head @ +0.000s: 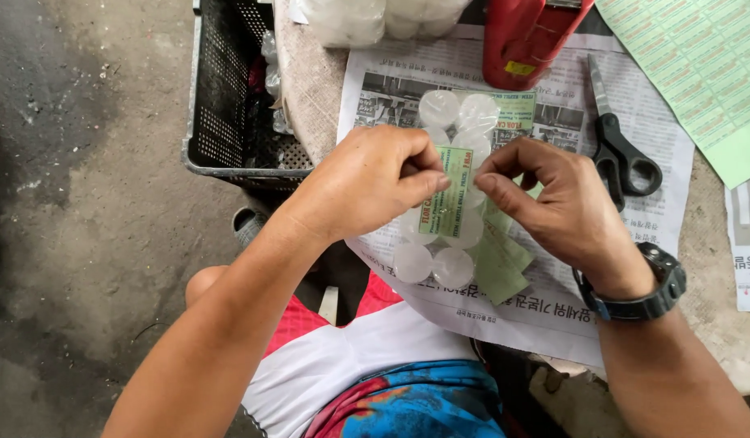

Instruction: Applying adhesive labels to plastic-wrapped candle packs at a production table.

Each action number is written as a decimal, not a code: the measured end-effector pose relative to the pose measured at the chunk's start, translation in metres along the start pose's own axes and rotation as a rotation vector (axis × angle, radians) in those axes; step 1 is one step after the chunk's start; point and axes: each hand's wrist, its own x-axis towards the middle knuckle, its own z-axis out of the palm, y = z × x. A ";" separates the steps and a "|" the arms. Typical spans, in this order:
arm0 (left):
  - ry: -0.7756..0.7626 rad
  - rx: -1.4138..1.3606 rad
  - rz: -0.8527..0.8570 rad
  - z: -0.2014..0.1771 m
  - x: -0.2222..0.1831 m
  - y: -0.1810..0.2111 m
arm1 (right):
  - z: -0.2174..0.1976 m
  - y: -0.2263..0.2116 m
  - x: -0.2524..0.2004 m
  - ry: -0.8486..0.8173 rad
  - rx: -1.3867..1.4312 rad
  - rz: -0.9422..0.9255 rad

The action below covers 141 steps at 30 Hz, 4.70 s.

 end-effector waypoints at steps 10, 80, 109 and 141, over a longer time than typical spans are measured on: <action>-0.018 0.055 -0.196 0.004 -0.001 -0.004 | 0.006 -0.003 -0.004 -0.046 -0.181 0.097; 0.304 0.668 0.452 0.033 -0.047 -0.047 | 0.024 0.014 -0.022 -0.026 -0.757 -0.590; 0.408 0.369 0.024 0.045 -0.026 -0.029 | 0.029 0.003 -0.027 0.229 -0.472 -0.028; 0.764 -1.332 0.004 -0.070 -0.037 0.036 | 0.028 -0.018 0.015 0.260 -0.041 -0.341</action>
